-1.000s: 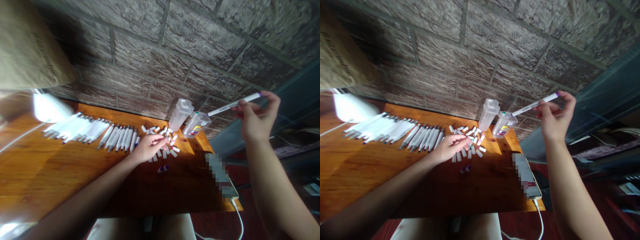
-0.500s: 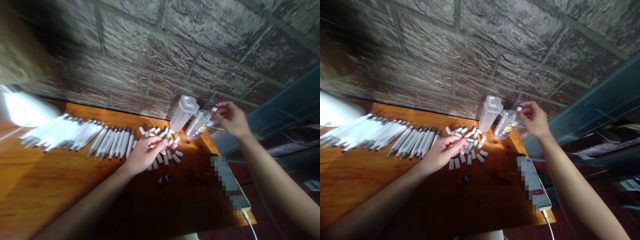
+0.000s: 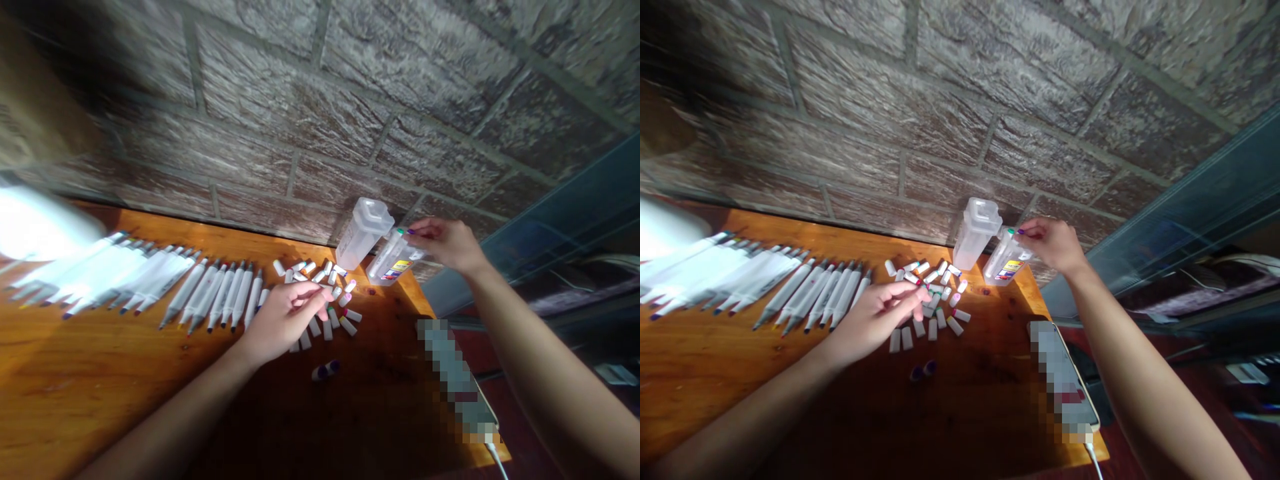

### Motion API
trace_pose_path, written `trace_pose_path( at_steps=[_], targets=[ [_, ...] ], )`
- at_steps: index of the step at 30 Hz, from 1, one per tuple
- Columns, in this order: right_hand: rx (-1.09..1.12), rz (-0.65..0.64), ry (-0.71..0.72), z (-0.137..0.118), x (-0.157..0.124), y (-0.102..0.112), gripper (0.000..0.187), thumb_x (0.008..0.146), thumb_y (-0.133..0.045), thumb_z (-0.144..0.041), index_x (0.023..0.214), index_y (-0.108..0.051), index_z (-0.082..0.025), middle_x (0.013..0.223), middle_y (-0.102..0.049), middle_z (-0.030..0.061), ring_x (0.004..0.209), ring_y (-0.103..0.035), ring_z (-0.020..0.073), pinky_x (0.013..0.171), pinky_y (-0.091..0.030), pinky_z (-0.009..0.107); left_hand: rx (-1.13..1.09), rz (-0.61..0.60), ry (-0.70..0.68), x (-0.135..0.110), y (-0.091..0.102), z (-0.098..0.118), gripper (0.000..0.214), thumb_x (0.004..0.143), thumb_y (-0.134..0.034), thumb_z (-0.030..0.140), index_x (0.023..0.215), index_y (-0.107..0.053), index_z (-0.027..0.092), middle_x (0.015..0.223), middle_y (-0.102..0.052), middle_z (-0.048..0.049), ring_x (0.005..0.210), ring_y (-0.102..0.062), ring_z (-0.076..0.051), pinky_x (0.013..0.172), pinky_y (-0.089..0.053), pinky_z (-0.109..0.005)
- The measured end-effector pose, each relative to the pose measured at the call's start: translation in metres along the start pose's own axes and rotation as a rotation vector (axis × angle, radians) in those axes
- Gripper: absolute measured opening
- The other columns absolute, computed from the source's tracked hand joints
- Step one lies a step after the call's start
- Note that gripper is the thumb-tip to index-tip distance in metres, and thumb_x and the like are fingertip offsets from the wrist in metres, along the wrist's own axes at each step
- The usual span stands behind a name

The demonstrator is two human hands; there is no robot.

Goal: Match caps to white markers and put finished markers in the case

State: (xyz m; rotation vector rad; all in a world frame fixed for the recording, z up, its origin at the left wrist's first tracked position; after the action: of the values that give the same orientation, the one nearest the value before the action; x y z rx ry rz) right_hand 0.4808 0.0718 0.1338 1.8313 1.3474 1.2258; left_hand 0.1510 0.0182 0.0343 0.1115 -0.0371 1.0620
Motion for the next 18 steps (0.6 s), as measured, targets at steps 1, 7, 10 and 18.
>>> trace_pose_path(
  at_steps=[1, 7, 10, 18],
  targets=[
    [0.009, -0.014, -0.024, 0.002, 0.002, 0.0, 0.037, 0.071, -0.077, -0.053, 0.092, -0.074, -0.022, 0.085, -0.078, 0.007, 0.076, -0.072, 0.0233, 0.068, -0.056, 0.033, -0.002, -0.002, -0.001, 0.0, 0.0, 0.0, 0.03, 0.091, -0.059, 0.042, 0.082, -0.071, 0.016, 0.071, -0.071, -0.0036, 0.059, -0.057, -0.016, 0.059, -0.043, -0.028],
    [0.063, -0.142, -0.131, 0.0, 0.013, -0.001, 0.04, 0.062, -0.082, -0.045, 0.092, -0.077, -0.019, 0.083, -0.077, 0.0067, 0.072, -0.068, 0.02, 0.061, -0.052, 0.029, 0.003, -0.005, -0.02, 0.001, 0.0, -0.001, 0.029, 0.091, -0.059, 0.041, 0.079, -0.069, 0.017, 0.069, -0.071, -0.0031, 0.061, -0.06, -0.018, 0.063, -0.046, -0.029],
    [0.06, -0.169, -0.133, 0.0, 0.015, 0.0, 0.038, 0.062, -0.081, -0.044, 0.091, -0.078, -0.018, 0.084, -0.077, 0.0064, 0.071, -0.068, 0.0187, 0.059, -0.052, 0.027, 0.014, -0.001, -0.018, 0.002, 0.0, -0.002, 0.029, 0.091, -0.059, 0.04, 0.074, -0.068, 0.018, 0.069, -0.071, -0.003, 0.06, -0.06, -0.018, 0.064, -0.046, -0.029],
    [-0.008, -0.188, -0.041, 0.002, 0.02, 0.0, 0.027, 0.069, -0.08, -0.04, 0.089, -0.078, -0.021, 0.08, -0.076, 0.0044, 0.073, -0.07, 0.0201, 0.067, -0.057, 0.03, 0.02, -0.001, -0.026, 0.002, 0.001, -0.003, 0.03, 0.091, -0.059, 0.043, 0.078, -0.069, 0.018, 0.07, -0.071, -0.0037, 0.06, -0.06, -0.018, 0.062, -0.045, -0.029]
  ],
)
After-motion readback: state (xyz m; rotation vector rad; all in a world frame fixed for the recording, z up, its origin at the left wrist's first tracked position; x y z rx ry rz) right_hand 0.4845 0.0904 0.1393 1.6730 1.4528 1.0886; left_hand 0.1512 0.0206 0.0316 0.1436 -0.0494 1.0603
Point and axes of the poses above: each hand's wrist, its own x-axis towards the middle knuckle, its own y-axis out of the back of the hand, z = x × y, the point moved 5 cm from there along x, towards the middle knuckle
